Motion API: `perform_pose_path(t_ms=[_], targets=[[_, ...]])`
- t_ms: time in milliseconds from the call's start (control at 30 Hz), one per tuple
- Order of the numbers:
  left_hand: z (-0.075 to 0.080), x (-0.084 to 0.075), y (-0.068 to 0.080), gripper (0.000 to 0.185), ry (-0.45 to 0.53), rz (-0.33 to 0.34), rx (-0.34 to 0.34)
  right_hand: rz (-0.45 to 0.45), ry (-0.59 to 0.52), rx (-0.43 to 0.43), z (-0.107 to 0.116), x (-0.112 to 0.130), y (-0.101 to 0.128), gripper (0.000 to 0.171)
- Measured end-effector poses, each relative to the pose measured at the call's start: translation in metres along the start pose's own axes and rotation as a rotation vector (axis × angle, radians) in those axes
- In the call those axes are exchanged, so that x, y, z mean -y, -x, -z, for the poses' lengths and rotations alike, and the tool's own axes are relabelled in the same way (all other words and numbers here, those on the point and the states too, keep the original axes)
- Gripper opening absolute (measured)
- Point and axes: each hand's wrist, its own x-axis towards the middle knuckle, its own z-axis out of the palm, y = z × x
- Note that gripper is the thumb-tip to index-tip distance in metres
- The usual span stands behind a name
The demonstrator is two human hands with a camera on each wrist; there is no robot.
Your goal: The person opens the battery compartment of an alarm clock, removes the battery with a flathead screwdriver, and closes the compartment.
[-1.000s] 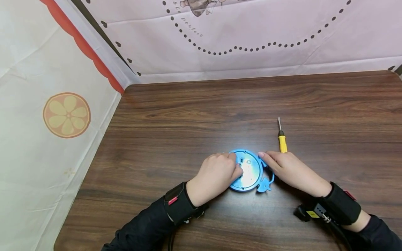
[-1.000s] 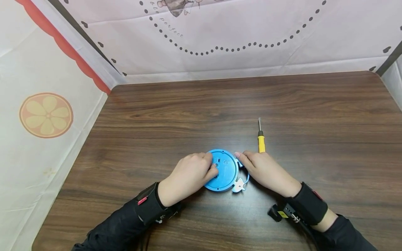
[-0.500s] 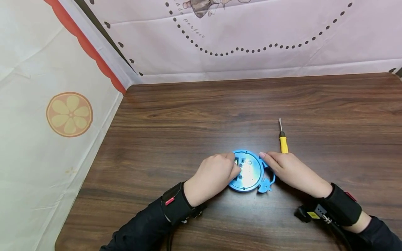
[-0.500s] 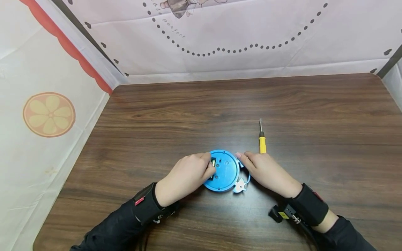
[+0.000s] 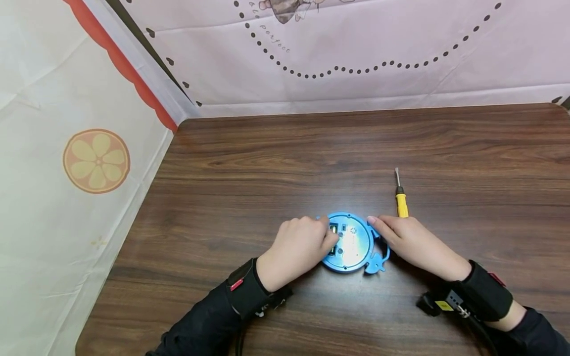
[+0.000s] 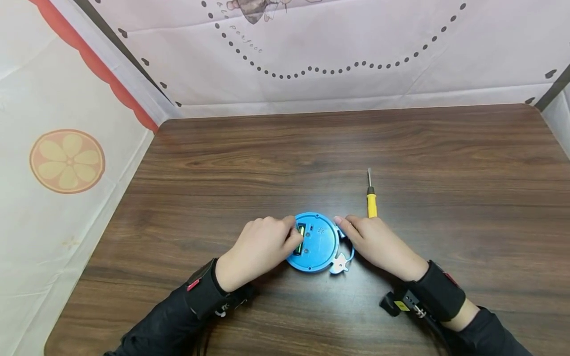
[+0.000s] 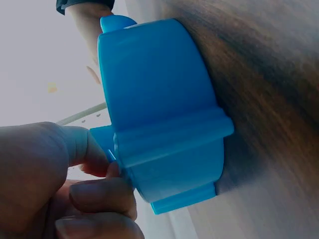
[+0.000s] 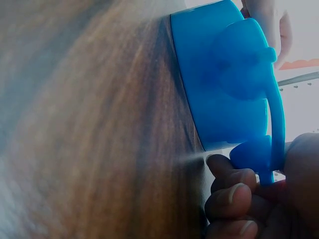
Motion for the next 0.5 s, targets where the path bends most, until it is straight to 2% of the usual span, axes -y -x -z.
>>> perform_pose_path(t_ms=[167,500], targets=[[0.0030,0.0031,0.0010,0.038,0.024,0.038,0.008,-0.003,0.003,0.001,0.0010,0.0000,-0.0004,0.049],[0.0022,0.0060,0.0015,0.040,0.027,0.046,-0.006,-0.006,-0.006,0.005,0.0002,-0.0006,-0.0004,0.049]])
